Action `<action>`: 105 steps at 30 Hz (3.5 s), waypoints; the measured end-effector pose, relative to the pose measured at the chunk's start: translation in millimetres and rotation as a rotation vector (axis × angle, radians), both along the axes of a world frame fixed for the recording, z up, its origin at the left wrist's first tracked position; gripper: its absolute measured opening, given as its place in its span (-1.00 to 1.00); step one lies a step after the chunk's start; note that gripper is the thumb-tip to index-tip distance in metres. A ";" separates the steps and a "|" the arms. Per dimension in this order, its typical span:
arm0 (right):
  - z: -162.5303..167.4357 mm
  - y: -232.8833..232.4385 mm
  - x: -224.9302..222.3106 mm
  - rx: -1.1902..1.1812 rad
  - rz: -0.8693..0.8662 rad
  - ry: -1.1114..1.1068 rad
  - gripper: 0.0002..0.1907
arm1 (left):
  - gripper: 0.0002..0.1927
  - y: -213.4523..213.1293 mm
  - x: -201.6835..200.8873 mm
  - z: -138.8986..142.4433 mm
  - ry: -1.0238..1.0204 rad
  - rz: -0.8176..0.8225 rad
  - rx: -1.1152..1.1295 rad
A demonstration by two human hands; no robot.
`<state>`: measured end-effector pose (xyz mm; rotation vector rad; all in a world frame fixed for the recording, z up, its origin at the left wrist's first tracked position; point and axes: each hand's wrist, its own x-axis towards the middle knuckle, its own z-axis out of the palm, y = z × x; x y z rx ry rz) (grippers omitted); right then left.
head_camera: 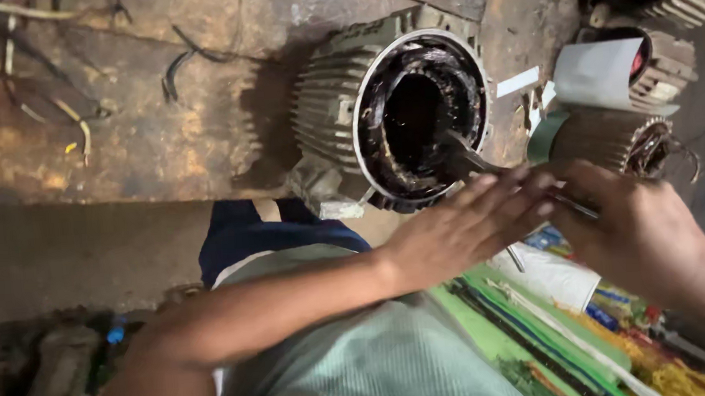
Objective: The person uses pliers and a screwdriver to pull and pry copper windings from the stator of an electric motor. They repeatedly reach into the stator, grip the wires, and extract them, placing the removed pieces on the workbench. The person rotates the stator to access different sections and continues removing the windings until the stator is mostly empty.
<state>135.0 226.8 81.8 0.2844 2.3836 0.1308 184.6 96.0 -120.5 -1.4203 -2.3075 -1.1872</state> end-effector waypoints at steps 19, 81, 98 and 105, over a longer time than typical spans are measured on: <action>-43.4 93.3 38.9 0.102 -0.474 -0.672 -0.59 | -0.46 74.3 2.1 -43.5 0.141 0.184 0.440; -93.2 90.9 100.7 -0.215 0.258 0.229 -0.62 | -0.24 31.0 7.3 -15.0 0.235 0.371 -0.064; 36.3 13.2 73.6 0.335 0.134 0.045 -0.55 | -0.32 -11.4 -28.7 25.3 -0.287 0.416 -0.192; -7.7 55.3 153.4 0.288 -0.250 0.384 -0.55 | -0.42 -0.9 -47.3 28.1 -0.244 0.313 -0.092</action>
